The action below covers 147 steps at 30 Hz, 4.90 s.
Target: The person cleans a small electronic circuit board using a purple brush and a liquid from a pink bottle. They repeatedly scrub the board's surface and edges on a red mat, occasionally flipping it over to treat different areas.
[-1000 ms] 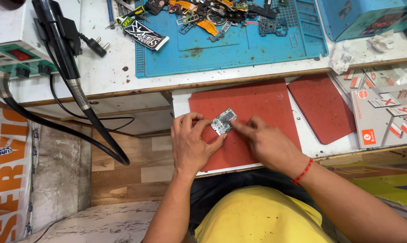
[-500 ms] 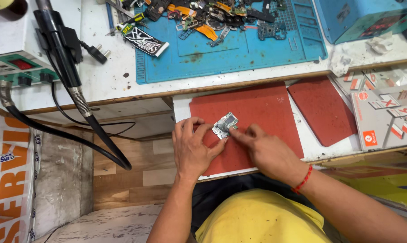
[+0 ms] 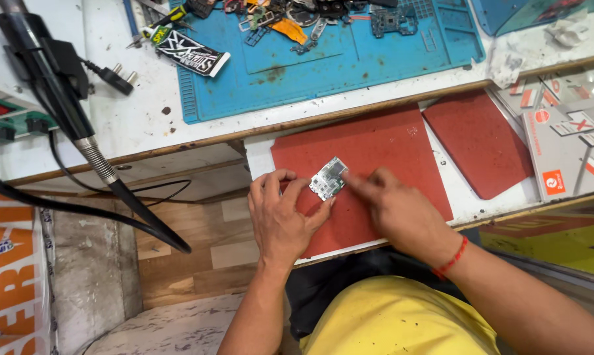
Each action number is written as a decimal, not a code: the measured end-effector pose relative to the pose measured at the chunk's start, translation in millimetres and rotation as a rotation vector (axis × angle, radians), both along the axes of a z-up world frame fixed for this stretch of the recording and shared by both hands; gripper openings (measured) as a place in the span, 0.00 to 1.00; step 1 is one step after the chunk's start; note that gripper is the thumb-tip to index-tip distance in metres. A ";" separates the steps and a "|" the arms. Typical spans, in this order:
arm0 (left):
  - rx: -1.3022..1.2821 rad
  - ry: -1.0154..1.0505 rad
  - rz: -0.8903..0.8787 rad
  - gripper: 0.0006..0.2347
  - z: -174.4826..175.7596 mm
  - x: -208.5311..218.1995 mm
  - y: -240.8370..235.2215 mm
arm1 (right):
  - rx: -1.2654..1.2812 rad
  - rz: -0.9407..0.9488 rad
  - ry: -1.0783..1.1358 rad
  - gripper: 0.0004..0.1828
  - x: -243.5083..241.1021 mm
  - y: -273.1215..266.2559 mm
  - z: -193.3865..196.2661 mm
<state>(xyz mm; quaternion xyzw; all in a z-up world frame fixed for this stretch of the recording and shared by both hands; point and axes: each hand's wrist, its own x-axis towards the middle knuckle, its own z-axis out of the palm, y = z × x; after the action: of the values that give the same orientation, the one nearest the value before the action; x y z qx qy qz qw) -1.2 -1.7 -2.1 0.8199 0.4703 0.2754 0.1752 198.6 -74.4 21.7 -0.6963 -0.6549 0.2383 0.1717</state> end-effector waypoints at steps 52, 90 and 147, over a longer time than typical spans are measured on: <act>-0.022 -0.019 0.072 0.19 2.5 1.9 0.5 | -0.116 0.182 -0.139 0.37 22.7 19.7 1.8; -0.129 -0.008 0.017 0.21 4.4 -0.4 8.4 | -0.156 0.182 -0.091 0.43 15.1 6.9 3.0; -0.049 0.011 0.062 0.21 3.7 7.5 4.7 | -0.139 0.610 -0.484 0.44 51.9 69.9 4.4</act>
<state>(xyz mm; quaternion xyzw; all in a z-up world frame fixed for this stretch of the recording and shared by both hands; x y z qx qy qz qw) 6.3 3.0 1.6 0.8018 0.5031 0.2648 0.1842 250.5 -4.5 26.2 -0.5159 -0.8355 0.1510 -0.1139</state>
